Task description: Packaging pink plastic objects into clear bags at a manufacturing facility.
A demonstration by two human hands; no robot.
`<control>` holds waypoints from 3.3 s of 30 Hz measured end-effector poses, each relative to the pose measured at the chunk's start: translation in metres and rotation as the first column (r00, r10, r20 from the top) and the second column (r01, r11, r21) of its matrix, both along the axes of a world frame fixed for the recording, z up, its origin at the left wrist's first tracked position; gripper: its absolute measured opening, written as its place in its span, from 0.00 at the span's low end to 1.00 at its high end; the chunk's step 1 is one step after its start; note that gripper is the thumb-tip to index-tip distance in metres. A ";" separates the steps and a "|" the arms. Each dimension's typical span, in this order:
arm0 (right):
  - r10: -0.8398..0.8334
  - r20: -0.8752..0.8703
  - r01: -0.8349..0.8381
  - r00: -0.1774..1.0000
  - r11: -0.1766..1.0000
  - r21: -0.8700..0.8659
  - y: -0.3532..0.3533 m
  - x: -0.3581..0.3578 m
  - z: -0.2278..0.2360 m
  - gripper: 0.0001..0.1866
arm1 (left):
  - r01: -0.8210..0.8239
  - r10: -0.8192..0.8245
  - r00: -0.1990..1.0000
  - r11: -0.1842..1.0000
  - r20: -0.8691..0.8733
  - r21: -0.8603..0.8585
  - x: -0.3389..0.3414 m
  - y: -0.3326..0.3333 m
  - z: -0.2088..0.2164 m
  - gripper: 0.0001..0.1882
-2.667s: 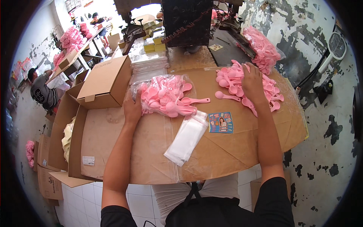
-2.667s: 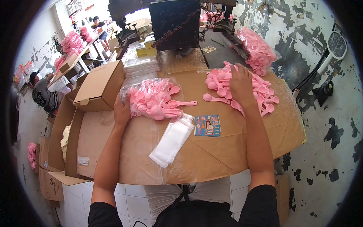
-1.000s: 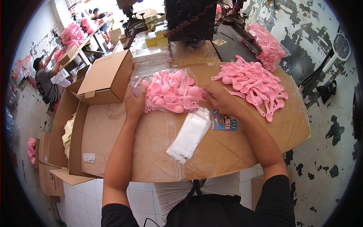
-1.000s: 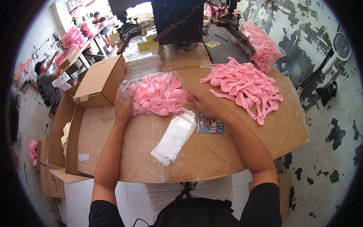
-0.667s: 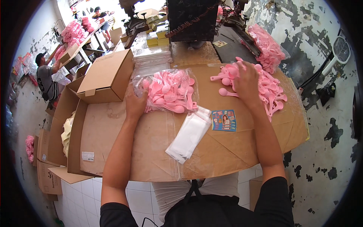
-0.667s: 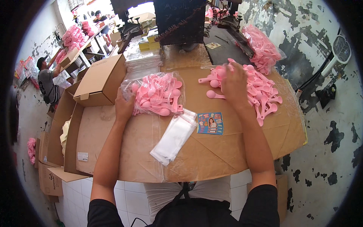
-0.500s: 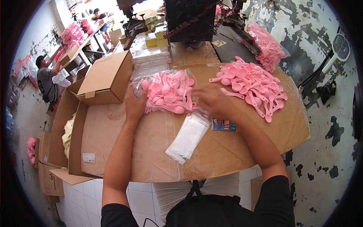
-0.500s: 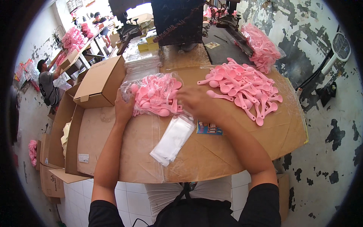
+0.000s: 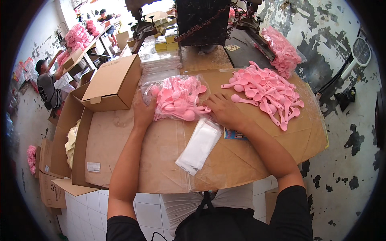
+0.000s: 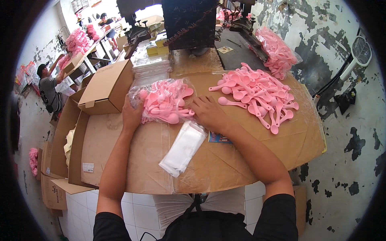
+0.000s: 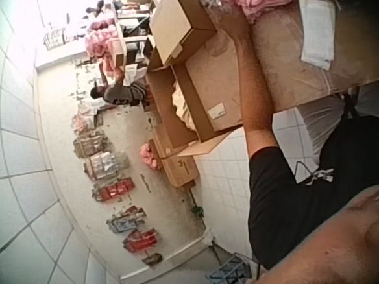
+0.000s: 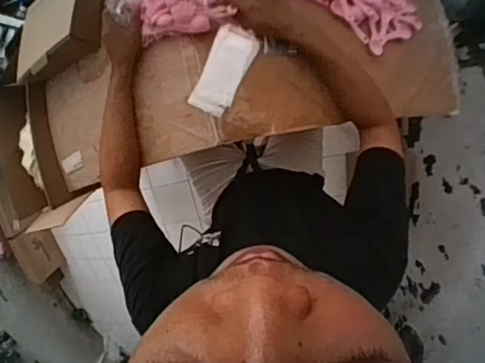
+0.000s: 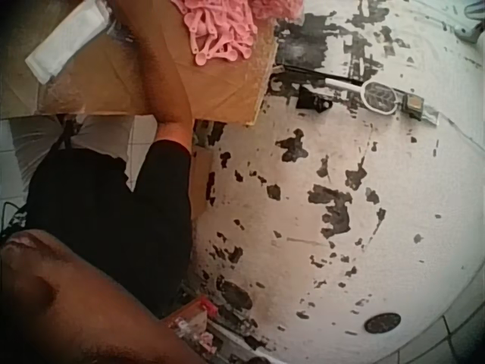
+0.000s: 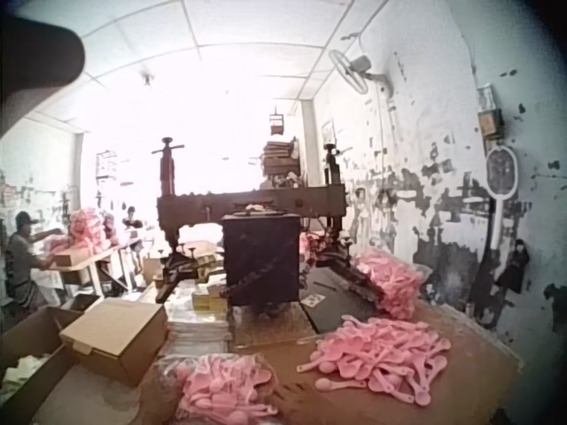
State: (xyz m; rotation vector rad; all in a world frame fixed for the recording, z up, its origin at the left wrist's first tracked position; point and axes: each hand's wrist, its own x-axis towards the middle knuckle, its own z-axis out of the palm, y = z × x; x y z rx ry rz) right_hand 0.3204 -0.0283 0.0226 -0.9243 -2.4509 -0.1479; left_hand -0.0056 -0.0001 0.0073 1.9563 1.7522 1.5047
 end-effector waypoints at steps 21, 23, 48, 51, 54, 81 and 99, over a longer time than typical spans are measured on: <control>-0.035 -0.205 0.030 0.978 0.999 -0.028 0.028 0.035 0.011 0.26 | 0.022 -0.020 0.999 0.998 0.042 -0.057 0.003 -0.008 0.011 0.26; 0.053 -0.142 -0.065 0.988 0.995 -0.080 0.010 0.000 0.008 0.25 | 0.031 -0.029 0.998 0.999 0.049 -0.033 -0.001 -0.009 0.009 0.27; 0.163 -0.182 -0.208 0.970 0.941 -0.266 0.004 0.014 0.017 0.12 | 0.218 -0.211 0.976 0.942 0.052 -0.257 0.001 -0.008 0.019 0.20; 0.135 -0.187 -0.180 0.973 0.952 -0.249 0.000 0.021 0.034 0.11 | 0.147 -0.146 0.989 0.964 0.021 -0.222 -0.005 -0.001 0.006 0.18; 0.053 -0.210 -0.113 0.976 0.952 -0.285 0.006 0.042 0.043 0.11 | 0.208 -0.205 0.978 0.973 -0.043 0.097 -0.001 0.001 0.002 0.17; 0.048 -0.254 -0.104 0.966 0.972 -0.211 0.071 -0.017 0.029 0.28 | 0.457 -0.463 0.885 0.844 0.050 -0.280 -0.012 -0.022 0.028 0.40; -0.135 -0.503 0.184 0.854 0.982 0.049 0.053 0.069 0.086 0.11 | 0.384 -0.324 0.902 0.904 0.286 -0.187 -0.012 -0.017 0.014 0.16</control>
